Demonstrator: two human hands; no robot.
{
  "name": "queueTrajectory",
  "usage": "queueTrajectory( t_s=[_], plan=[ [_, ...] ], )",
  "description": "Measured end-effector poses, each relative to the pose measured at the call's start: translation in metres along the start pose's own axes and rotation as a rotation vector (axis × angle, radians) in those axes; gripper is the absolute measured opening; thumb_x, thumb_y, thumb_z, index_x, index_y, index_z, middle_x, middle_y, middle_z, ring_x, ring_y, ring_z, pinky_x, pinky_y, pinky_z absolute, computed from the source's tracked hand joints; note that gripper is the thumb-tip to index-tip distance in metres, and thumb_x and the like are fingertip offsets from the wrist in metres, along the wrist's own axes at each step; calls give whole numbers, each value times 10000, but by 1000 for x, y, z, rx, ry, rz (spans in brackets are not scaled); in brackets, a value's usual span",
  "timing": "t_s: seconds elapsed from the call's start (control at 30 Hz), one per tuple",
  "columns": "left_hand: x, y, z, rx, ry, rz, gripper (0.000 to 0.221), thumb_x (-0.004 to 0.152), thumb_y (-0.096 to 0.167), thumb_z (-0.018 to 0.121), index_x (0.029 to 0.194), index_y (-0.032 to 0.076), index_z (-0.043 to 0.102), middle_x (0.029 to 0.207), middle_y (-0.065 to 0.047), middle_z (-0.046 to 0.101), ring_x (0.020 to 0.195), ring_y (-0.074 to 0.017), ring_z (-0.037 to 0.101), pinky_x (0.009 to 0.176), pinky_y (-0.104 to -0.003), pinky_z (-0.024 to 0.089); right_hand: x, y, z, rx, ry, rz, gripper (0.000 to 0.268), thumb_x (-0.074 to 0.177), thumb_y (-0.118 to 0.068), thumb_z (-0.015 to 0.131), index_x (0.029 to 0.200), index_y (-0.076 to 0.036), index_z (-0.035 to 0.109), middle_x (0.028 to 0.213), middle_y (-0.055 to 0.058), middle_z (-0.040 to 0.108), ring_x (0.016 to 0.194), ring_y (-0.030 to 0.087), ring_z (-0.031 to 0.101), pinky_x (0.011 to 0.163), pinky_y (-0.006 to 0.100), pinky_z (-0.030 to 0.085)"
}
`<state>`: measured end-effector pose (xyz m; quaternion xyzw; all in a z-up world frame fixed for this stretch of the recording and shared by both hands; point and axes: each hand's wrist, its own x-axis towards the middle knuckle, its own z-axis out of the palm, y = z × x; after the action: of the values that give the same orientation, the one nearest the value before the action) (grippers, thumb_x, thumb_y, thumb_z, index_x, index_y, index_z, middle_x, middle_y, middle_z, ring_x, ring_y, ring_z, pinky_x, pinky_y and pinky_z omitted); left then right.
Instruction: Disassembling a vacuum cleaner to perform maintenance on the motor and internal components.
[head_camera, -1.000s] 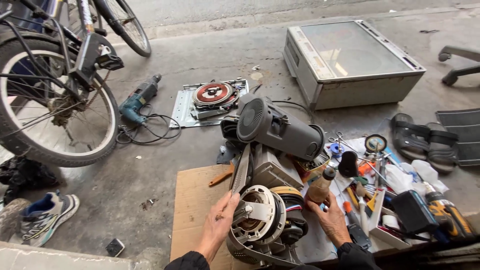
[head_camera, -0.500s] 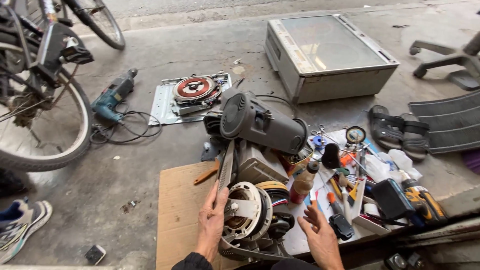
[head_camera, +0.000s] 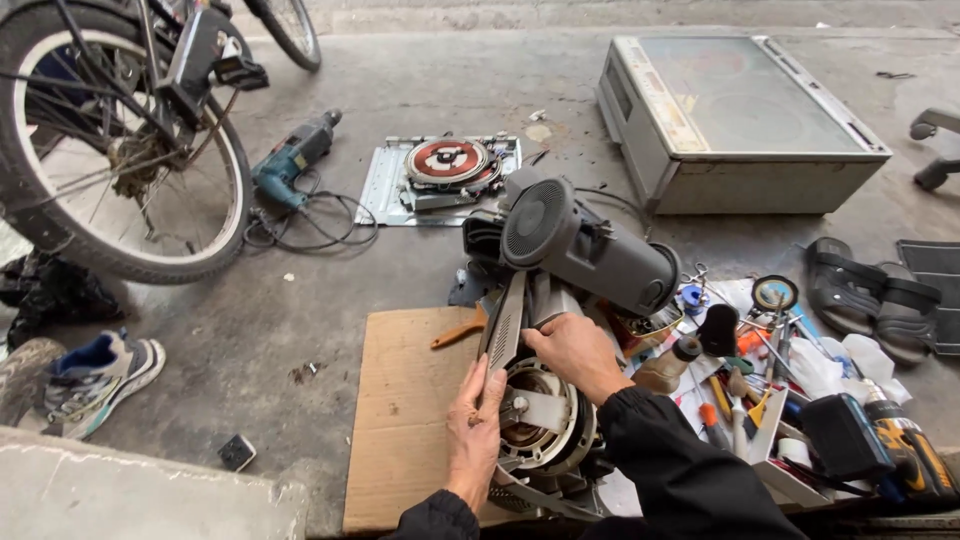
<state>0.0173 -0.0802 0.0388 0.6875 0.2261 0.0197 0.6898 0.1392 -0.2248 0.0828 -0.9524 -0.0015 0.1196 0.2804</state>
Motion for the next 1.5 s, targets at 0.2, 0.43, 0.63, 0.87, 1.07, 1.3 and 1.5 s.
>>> queueTrajectory(
  t_s=[0.2, 0.43, 0.63, 0.87, 1.07, 1.3, 1.5],
  plan=[
    [-3, 7, -3, 44, 5, -36, 739, 951, 619, 618, 1592, 251, 639, 1798, -24, 451, 1660, -210, 426, 1325, -408, 396, 18, 3, 16, -199, 58, -62, 502, 957, -473, 641, 749, -42, 793, 784, 147, 778, 737, 400, 716, 731, 460, 588],
    [0, -4, 2, 1, 23, -19, 703, 971, 551, 650, 1590, 216, 636, 1796, -46, 449, 1645, -225, 447, 1300, -395, 425, 2, 3, 11, -26, 117, -18, 402, 890, -372, 656, 694, -52, 799, 668, 84, 736, 609, 317, 651, 660, 408, 564],
    [-1, -7, 1, 8, 62, 28, 644, 990, 493, 671, 1548, 173, 677, 1751, -56, 526, 1639, -195, 463, 1278, -338, 421, -14, 8, -14, 61, 125, 84, 401, 916, -408, 662, 1025, -109, 906, 784, 58, 841, 678, 260, 741, 699, 356, 595],
    [-6, -5, 1, -64, 103, -3, 560, 1009, 396, 672, 1525, 180, 697, 1720, -4, 580, 1596, -162, 531, 1279, -306, 451, -16, 33, -13, 250, 92, 20, 330, 1036, -291, 648, 1036, -5, 812, 783, 105, 792, 696, 199, 774, 623, 310, 588],
    [-23, 1, -7, -56, 154, -101, 532, 1025, 388, 654, 1531, 231, 702, 1597, 54, 726, 1401, -121, 725, 1159, -256, 570, -31, 38, -21, 732, -4, 25, 294, 1101, -169, 656, 929, 64, 708, 928, 209, 825, 767, 263, 813, 706, 321, 646],
    [-31, -39, -19, 459, 371, 186, 398, 1015, 338, 693, 1385, 229, 789, 1133, 19, 899, 787, -156, 858, 693, -319, 655, -31, 33, -2, 914, -76, -19, 258, 1110, -145, 650, 947, 48, 707, 856, 193, 783, 794, 257, 786, 747, 340, 627],
    [-66, -58, -47, 612, 387, 99, 464, 1020, 351, 625, 1444, 190, 724, 957, -2, 910, 778, -198, 873, 711, -338, 671, -17, 26, 28, 947, -83, -45, 298, 1096, -219, 659, 1023, 57, 744, 886, 189, 776, 779, 271, 786, 706, 336, 592]
  ],
)
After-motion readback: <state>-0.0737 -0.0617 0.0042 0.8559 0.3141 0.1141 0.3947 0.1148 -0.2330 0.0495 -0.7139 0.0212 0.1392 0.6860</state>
